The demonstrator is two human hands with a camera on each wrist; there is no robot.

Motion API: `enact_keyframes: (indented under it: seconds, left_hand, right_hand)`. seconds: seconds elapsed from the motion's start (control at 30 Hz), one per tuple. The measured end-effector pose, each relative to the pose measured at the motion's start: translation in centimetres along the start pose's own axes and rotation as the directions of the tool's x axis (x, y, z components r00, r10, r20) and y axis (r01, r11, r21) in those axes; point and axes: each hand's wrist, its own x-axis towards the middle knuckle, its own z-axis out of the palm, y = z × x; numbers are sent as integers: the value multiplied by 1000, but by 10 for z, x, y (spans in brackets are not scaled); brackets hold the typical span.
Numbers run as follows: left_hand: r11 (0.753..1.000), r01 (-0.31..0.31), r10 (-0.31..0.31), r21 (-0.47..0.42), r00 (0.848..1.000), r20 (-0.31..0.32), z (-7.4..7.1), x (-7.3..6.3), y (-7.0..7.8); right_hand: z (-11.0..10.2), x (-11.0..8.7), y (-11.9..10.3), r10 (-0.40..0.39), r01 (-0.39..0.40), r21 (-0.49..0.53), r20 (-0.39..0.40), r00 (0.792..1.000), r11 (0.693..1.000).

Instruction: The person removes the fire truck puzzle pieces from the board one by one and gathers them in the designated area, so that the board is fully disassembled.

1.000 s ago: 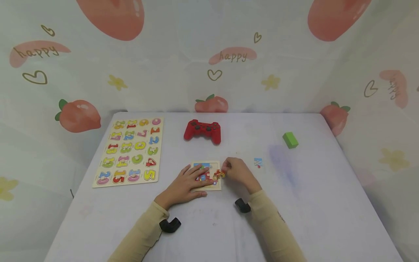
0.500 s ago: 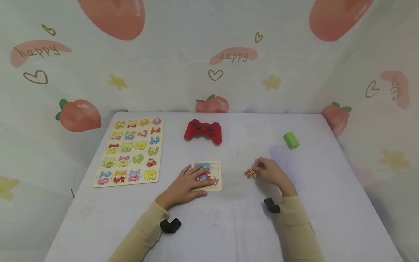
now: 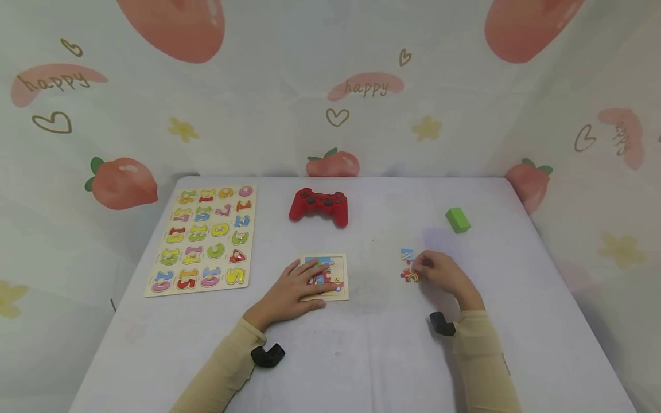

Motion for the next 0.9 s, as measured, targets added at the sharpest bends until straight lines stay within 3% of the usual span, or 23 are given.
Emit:
enact_keyframes:
  seconds: [0.63, 0.77, 0.9]
  left_hand:
    - [1000, 12, -12, -19, 1000, 3, -1, 0, 1]
    - [999, 33, -34, -26, 999, -16, -2, 1, 1]
    - [997, 69, -69, -32, 997, -24, -2, 1, 2]
  right_hand:
    - [1, -4, -6, 36, -36, 21, -6, 999, 999]
    - [5, -6, -16, 9, -10, -45, -36, 999, 999]
    - [21, -5, -40, -75, 67, -91, -84, 994, 994]
